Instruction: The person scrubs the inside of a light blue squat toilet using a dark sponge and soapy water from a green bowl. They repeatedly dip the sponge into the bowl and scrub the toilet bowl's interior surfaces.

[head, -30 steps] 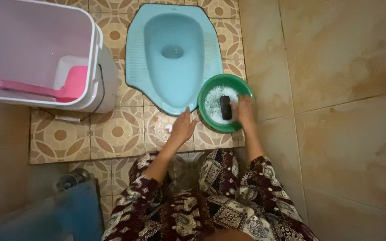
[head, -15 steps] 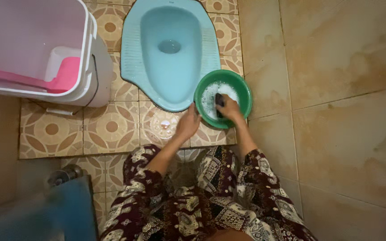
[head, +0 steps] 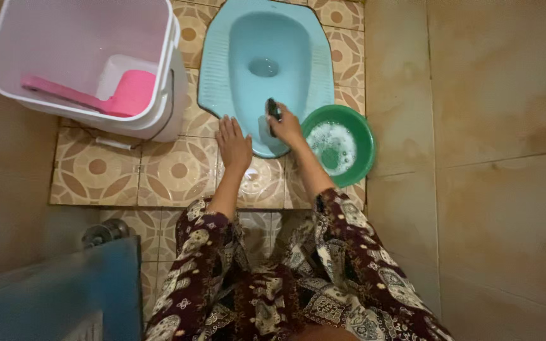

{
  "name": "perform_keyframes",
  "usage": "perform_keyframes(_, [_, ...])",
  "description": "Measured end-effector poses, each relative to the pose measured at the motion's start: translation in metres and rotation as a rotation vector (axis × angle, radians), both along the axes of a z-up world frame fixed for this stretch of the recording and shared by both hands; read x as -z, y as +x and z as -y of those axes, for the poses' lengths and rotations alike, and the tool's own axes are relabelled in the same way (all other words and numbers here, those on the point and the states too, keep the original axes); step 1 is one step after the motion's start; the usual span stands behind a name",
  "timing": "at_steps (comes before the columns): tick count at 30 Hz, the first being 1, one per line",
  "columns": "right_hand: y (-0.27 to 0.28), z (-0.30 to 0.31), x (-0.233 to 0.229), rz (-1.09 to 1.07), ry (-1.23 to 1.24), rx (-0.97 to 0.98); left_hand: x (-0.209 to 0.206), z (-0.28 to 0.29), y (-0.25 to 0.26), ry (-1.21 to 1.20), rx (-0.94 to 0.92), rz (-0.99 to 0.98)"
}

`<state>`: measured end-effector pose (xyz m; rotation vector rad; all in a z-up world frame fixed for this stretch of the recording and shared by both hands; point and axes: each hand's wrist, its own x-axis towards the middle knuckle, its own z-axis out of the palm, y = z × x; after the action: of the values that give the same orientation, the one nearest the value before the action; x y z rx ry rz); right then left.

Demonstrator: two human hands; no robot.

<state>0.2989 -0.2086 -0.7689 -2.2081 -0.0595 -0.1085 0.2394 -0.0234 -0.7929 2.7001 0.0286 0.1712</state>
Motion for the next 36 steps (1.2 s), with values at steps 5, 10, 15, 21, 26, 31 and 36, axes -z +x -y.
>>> perform_keyframes(5, [0.009,-0.038,0.035,-0.051,-0.433,-0.002,0.011,-0.006,0.008,-0.004,0.103,0.076])
perform_keyframes(10, [0.023,-0.046,0.053,-0.163,-0.501,0.0,0.009,-0.01,0.004,0.063,0.13,0.035])
perform_keyframes(15, [0.066,-0.055,0.066,0.017,-0.448,0.157,0.007,-0.012,0.01,0.045,0.135,0.07])
perform_keyframes(21, [0.02,-0.056,0.067,0.073,-0.264,0.011,0.002,-0.015,0.012,0.055,0.137,0.069])
perform_keyframes(26, [0.02,-0.041,0.066,-0.132,-0.401,0.162,-0.004,-0.015,0.009,0.042,0.141,0.065])
perform_keyframes(31, [0.064,-0.058,0.073,0.053,-0.415,0.126,-0.012,-0.017,0.013,-0.006,0.145,-0.013])
perform_keyframes(36, [0.022,-0.048,0.063,-0.02,-0.233,-0.055,-0.005,-0.018,0.015,-0.034,0.116,0.018])
